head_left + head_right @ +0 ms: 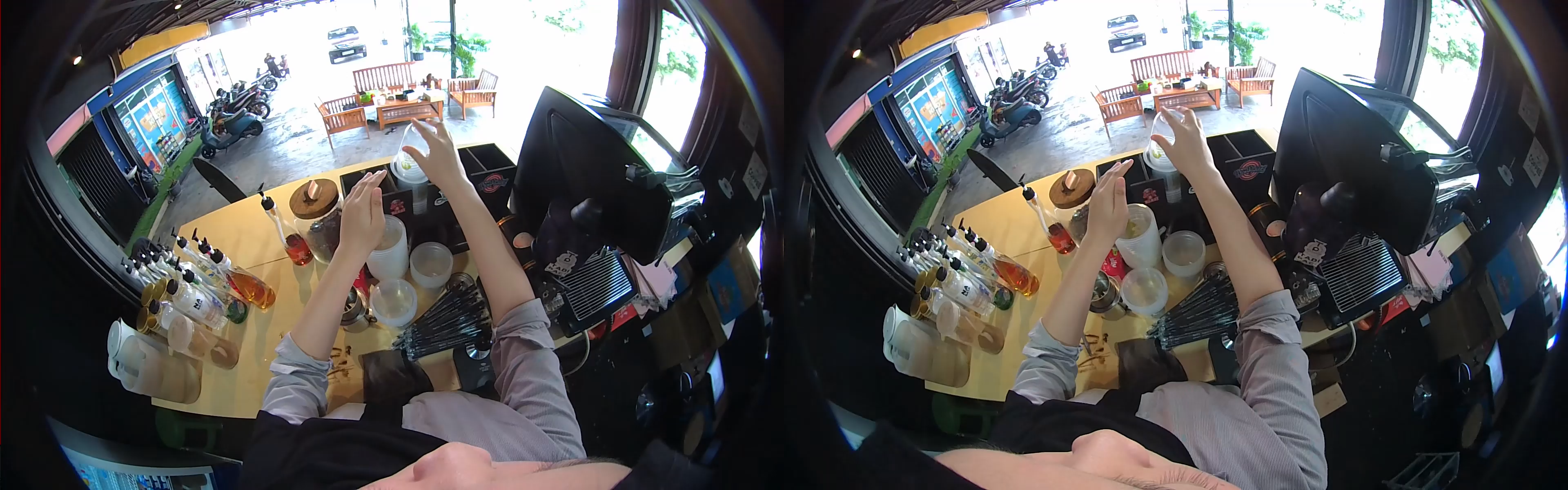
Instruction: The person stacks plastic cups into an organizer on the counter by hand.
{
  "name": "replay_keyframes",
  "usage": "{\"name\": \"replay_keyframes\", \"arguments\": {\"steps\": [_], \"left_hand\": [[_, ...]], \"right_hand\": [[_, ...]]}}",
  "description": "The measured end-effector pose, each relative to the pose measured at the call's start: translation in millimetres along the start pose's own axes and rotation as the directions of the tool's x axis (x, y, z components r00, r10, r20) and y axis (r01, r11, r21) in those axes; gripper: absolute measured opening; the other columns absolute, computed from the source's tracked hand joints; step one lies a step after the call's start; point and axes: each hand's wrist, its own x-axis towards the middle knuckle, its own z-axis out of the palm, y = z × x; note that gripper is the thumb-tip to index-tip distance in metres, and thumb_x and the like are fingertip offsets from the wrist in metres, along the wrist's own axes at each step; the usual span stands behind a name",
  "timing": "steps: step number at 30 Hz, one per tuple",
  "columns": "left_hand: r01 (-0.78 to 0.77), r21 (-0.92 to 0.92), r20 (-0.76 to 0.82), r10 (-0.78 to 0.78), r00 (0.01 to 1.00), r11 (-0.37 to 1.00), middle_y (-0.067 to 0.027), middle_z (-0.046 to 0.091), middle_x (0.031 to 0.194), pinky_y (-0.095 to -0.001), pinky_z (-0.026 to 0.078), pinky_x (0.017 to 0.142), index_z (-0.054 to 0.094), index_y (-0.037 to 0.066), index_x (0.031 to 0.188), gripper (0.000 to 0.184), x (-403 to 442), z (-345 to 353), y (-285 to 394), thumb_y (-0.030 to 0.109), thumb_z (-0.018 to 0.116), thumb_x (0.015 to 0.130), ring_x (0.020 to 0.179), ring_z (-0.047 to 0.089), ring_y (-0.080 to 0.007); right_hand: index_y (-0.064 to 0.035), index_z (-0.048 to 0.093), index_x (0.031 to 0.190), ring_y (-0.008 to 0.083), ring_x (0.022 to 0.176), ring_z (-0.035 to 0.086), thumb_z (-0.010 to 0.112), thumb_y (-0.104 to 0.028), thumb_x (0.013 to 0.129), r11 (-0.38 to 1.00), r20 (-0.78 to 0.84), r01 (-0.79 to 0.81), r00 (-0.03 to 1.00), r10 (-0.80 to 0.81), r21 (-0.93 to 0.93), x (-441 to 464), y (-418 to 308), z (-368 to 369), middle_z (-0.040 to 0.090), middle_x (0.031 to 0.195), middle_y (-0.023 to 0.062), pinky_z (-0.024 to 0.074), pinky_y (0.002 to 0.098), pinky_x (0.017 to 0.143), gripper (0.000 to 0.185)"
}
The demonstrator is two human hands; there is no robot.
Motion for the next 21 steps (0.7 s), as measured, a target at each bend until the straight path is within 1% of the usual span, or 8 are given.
{"name": "replay_keyframes", "arguments": {"steps": [2,4,10,13,16,19,20,21], "left_hand": [[-0.009,0.046,-0.014,0.01,1.0,0.999,-0.0234,0.061,0.129,-0.0461,0.039,0.11,0.06,0.002,0.131,0.041,2.5,7.5,-8.3,0.023,0.037,0.104,0.13,0.051,-0.0395],[-0.024,0.143,0.004,0.024,1.0,0.989,-0.0209,0.06,0.133,-0.0477,0.037,0.111,0.057,0.003,0.134,0.04,6.3,14.6,-11.8,0.022,0.039,0.103,0.132,0.05,-0.0378],[-0.078,0.228,0.117,0.052,0.992,0.971,-0.0155,0.054,0.143,-0.0542,0.035,0.111,0.05,0.007,0.142,0.044,23.2,38.3,-20.4,0.023,0.041,0.102,0.137,0.046,-0.0352],[-0.057,0.252,0.15,0.019,0.988,0.966,-0.0141,0.05,0.148,-0.0546,0.034,0.112,0.047,0.008,0.145,0.046,30.9,46.2,-24.9,0.024,0.04,0.103,0.139,0.043,-0.034],[-0.022,0.302,0.154,-0.026,0.988,0.953,-0.0133,0.047,0.151,-0.0547,0.033,0.113,0.045,0.009,0.148,0.048,32.6,50.8,-30.4,0.026,0.038,0.104,0.141,0.04,-0.0334],[-0.012,0.313,0.146,-0.036,0.989,0.95,-0.0124,0.043,0.153,-0.0551,0.033,0.113,0.043,0.01,0.149,0.048,33.8,54.3,-36.7,0.028,0.035,0.104,0.143,0.039,-0.0332],[-0.01,0.313,0.149,-0.039,0.988,0.95,-0.0124,0.043,0.153,-0.0551,0.033,0.113,0.043,0.01,0.149,0.048,33.7,55.5,-39.2,0.028,0.035,0.104,0.143,0.039,-0.0332],[-0.009,0.308,0.156,-0.041,0.987,0.951,-0.0125,0.044,0.153,-0.0553,0.032,0.113,0.043,0.01,0.149,0.049,34.5,56.5,-40.6,0.028,0.035,0.105,0.143,0.039,-0.0334]], "right_hand": [[-0.0162,0.054,0.14,0.0441,0.127,0.048,0.074,-0.036,0.086,0.999,0.134,-0.027,0.991,0.023,0.025,-4.9,4.5,7.0,0.047,0.139,0.024,0.0456,0.0507,0.103,0.061],[-0.0159,0.054,0.14,0.0446,0.127,0.048,0.073,-0.036,0.088,0.999,0.117,-0.042,0.992,0.041,0.004,-10.0,0.3,9.1,0.047,0.139,0.0241,0.0456,0.0508,0.103,0.059],[-0.0167,0.055,0.138,0.0463,0.125,0.05,0.065,-0.037,0.093,0.997,0.082,-0.065,0.995,0.061,0.049,-9.6,4.6,14.9,0.047,0.14,0.0244,0.046,0.0508,0.103,0.051],[-0.018,0.056,0.137,0.0452,0.124,0.051,0.064,-0.035,0.094,0.999,0.134,0.005,0.991,0.001,-0.041,-5.9,7.6,13.7,0.048,0.139,0.0239,0.0462,0.0493,0.103,0.048],[-0.0193,0.059,0.134,0.0429,0.12,0.056,0.063,-0.025,0.094,0.991,0.248,0.053,0.968,-0.021,-0.125,-12.8,3.8,12.5,0.05,0.137,0.0223,0.0491,0.048,0.099,0.04],[-0.0209,0.059,0.134,0.0425,0.12,0.057,0.061,-0.025,0.095,0.995,0.258,0.025,0.966,0.002,-0.101,-19.8,5.7,15.8,0.051,0.137,0.0217,0.0489,0.0485,0.099,0.039],[-0.0242,0.06,0.133,0.0399,0.12,0.056,0.061,-0.033,0.094,0.995,0.246,0.005,0.969,0.021,-0.104,-23.0,7.2,18.7,0.052,0.136,0.0195,0.0477,0.0501,0.098,0.04],[-0.0242,0.06,0.133,0.0399,0.12,0.056,0.061,-0.033,0.094,0.995,0.249,0.0,0.968,0.026,-0.104,-25.5,5.9,18.9,0.052,0.136,0.0195,0.0477,0.0501,0.098,0.04]]}}
